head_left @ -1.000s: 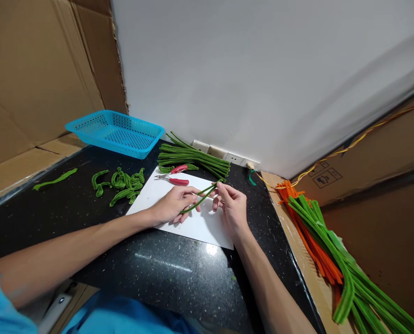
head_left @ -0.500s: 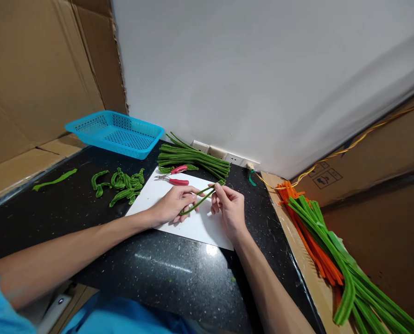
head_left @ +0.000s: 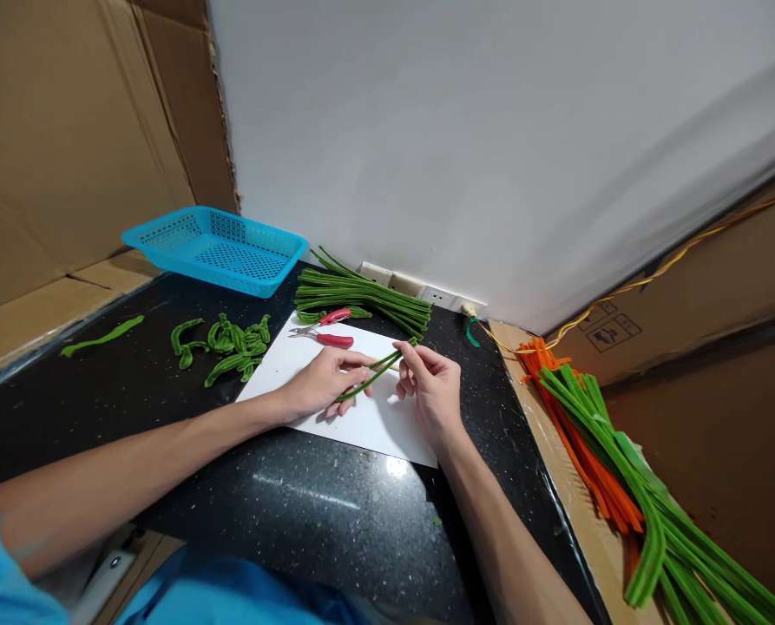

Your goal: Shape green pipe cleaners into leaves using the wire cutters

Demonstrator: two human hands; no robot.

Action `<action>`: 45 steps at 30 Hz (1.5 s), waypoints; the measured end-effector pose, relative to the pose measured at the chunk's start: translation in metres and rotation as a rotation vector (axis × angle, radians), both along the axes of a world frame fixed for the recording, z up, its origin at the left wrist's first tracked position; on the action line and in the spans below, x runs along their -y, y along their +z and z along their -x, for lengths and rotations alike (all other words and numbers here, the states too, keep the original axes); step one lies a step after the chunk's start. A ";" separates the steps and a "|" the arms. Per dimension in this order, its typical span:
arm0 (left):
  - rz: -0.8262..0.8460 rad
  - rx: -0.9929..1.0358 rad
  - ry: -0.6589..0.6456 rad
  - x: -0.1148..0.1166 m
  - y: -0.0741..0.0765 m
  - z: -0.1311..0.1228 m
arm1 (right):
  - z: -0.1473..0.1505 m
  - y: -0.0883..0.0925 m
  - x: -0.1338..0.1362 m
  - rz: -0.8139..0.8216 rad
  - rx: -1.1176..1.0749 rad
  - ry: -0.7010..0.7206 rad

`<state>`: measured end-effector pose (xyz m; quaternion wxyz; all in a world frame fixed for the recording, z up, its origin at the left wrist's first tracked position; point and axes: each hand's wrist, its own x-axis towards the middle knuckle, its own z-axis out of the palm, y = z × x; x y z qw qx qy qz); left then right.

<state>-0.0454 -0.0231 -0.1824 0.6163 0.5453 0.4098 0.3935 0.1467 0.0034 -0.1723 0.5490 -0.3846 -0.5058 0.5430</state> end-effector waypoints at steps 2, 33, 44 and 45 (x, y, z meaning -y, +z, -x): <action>0.017 0.009 0.011 0.000 0.001 0.000 | 0.001 0.000 0.001 0.000 -0.018 -0.001; 0.592 0.395 -0.380 0.009 0.019 0.006 | -0.012 0.012 -0.004 0.068 -0.160 0.018; 0.464 0.302 -0.304 0.014 0.016 -0.001 | -0.016 0.008 -0.010 0.031 -0.152 -0.020; 0.453 0.299 -0.287 0.014 0.016 -0.002 | -0.016 0.007 -0.010 0.040 -0.157 -0.022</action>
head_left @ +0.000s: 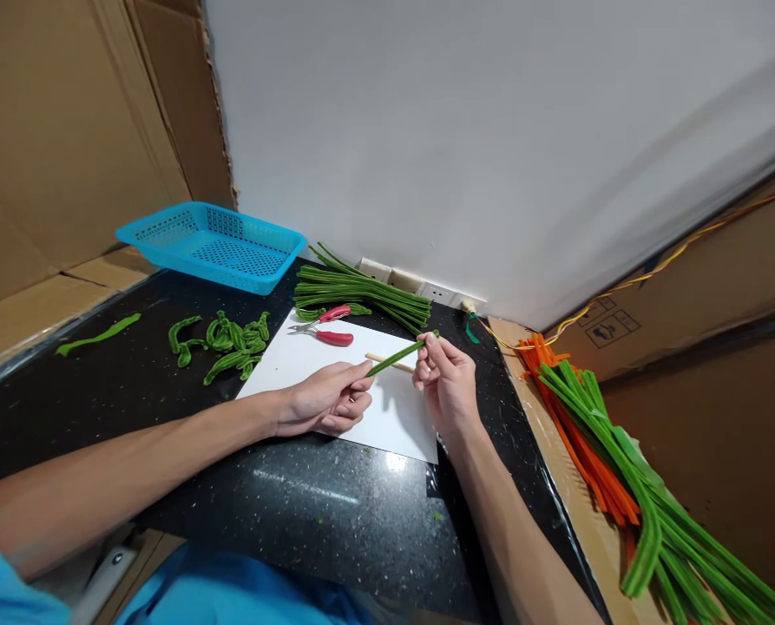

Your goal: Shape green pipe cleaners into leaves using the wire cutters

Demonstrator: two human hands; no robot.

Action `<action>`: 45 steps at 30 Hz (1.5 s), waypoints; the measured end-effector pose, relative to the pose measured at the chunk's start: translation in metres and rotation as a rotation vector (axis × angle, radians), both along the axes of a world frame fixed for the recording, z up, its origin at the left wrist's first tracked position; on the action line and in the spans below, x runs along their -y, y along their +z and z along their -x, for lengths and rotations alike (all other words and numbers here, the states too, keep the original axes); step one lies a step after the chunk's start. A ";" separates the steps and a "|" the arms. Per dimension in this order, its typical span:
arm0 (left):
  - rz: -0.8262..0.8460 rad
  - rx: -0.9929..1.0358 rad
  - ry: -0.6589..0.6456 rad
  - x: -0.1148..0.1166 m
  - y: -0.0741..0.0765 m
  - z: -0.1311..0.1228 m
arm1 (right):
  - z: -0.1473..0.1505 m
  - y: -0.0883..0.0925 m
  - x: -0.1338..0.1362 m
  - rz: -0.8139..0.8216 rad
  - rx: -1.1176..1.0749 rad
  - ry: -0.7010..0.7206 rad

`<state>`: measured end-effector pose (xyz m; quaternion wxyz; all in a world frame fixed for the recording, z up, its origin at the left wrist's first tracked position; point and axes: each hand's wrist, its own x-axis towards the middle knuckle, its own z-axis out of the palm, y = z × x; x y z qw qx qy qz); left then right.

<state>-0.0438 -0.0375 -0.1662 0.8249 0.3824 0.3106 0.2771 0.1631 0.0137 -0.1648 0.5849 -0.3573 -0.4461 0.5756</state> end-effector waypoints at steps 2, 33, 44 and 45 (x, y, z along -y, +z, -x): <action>-0.004 -0.007 0.038 0.001 0.001 -0.001 | -0.002 0.000 -0.001 0.014 -0.018 -0.013; 0.052 0.119 0.319 -0.001 -0.002 -0.006 | -0.006 0.002 -0.003 -0.001 -0.080 -0.014; -0.020 0.004 0.525 0.001 -0.002 -0.011 | -0.004 0.002 -0.001 -0.007 -0.047 -0.033; -0.033 -0.006 0.525 0.001 -0.001 -0.011 | -0.005 0.002 -0.001 -0.008 -0.045 -0.034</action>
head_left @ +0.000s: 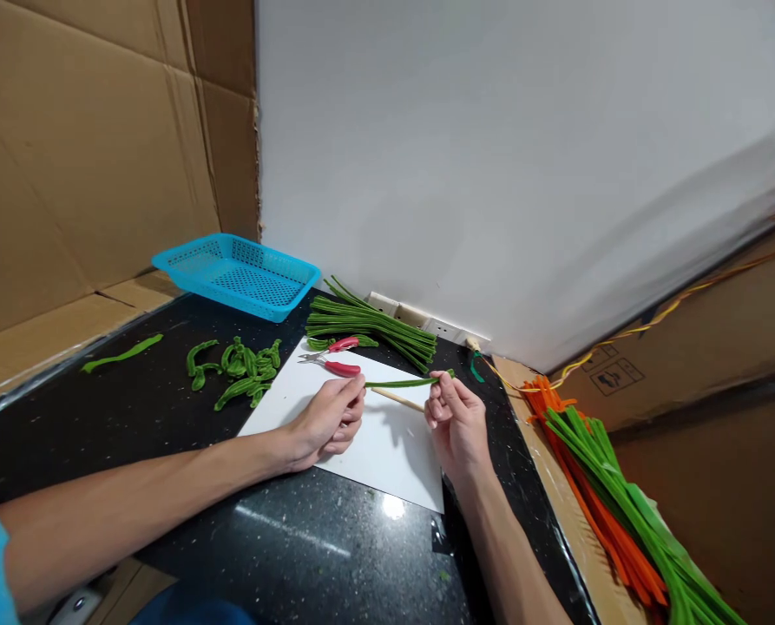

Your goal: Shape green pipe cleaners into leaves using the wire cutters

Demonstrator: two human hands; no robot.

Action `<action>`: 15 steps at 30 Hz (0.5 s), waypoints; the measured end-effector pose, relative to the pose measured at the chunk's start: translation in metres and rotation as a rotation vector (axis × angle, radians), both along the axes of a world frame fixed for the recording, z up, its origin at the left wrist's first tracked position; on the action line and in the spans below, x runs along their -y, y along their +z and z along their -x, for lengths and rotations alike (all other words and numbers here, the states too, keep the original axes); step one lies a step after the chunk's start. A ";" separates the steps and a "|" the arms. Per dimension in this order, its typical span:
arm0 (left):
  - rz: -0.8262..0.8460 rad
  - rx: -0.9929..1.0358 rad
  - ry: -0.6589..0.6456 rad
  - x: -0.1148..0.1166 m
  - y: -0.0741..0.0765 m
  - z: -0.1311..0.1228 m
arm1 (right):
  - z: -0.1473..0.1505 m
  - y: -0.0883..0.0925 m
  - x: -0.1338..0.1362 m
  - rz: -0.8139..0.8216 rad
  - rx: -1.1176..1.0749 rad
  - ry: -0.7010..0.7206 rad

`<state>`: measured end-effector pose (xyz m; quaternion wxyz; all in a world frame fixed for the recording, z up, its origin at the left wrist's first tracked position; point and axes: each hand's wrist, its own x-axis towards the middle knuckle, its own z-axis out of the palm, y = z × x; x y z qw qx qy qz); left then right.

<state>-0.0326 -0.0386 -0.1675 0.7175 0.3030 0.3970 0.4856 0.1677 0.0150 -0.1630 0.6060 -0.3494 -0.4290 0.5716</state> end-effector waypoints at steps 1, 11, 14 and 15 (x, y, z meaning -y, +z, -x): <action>-0.008 -0.013 -0.003 0.000 0.000 0.000 | 0.000 0.000 0.000 0.003 0.001 -0.001; 0.019 0.007 0.005 -0.007 -0.001 0.003 | 0.003 0.003 0.002 0.001 -0.007 0.032; 0.020 0.002 -0.016 -0.007 -0.004 0.002 | 0.003 0.003 0.003 -0.008 -0.034 0.045; 0.017 -0.004 -0.013 -0.008 -0.005 0.001 | 0.002 0.003 0.003 -0.006 -0.047 0.055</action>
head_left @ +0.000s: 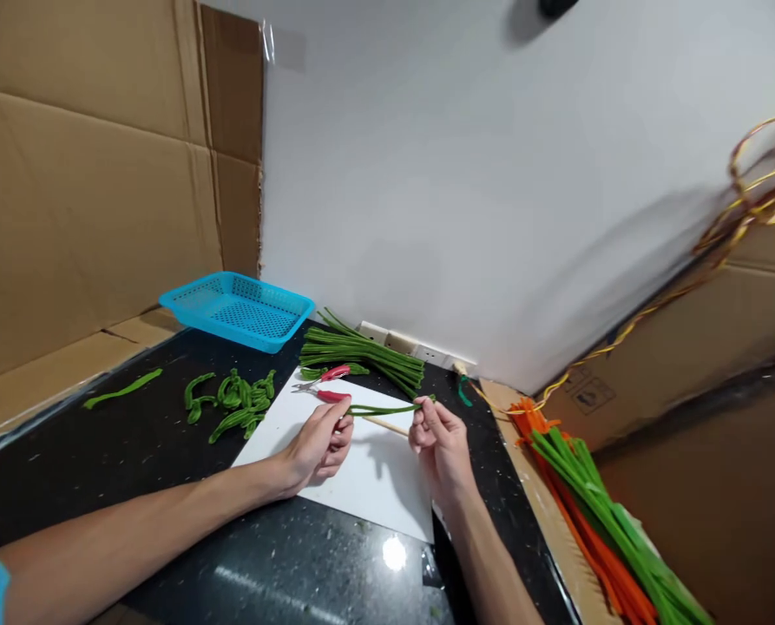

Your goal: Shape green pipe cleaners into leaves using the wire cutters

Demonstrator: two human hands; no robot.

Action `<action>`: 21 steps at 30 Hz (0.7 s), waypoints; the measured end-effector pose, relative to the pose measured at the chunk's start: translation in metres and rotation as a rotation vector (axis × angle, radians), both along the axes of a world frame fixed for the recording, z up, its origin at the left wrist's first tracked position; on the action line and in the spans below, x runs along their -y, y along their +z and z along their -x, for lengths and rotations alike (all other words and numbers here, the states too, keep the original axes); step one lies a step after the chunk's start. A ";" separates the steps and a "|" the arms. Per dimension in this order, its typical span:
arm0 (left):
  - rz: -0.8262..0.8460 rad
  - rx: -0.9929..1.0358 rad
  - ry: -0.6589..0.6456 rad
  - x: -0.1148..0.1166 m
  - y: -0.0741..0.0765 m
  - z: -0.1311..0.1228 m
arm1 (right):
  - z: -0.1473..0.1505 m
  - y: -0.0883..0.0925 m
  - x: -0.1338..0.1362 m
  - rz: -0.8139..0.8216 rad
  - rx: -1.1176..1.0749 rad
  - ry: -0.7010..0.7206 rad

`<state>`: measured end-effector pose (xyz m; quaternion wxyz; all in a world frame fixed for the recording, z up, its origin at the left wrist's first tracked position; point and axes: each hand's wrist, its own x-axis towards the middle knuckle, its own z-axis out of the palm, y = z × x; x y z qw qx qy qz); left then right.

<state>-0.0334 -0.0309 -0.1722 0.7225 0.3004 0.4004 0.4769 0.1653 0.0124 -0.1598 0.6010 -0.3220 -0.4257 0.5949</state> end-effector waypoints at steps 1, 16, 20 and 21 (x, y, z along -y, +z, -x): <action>-0.003 -0.002 -0.004 0.000 -0.001 -0.001 | 0.000 0.000 0.000 0.000 -0.010 0.006; -0.085 -0.020 0.100 -0.003 -0.011 -0.003 | 0.003 0.000 0.004 0.011 -0.061 0.039; -0.128 -0.007 0.106 -0.004 -0.011 -0.003 | 0.003 -0.002 0.003 0.030 -0.074 0.051; -0.134 0.000 0.109 -0.005 -0.011 -0.004 | 0.003 -0.003 0.002 0.033 -0.078 0.054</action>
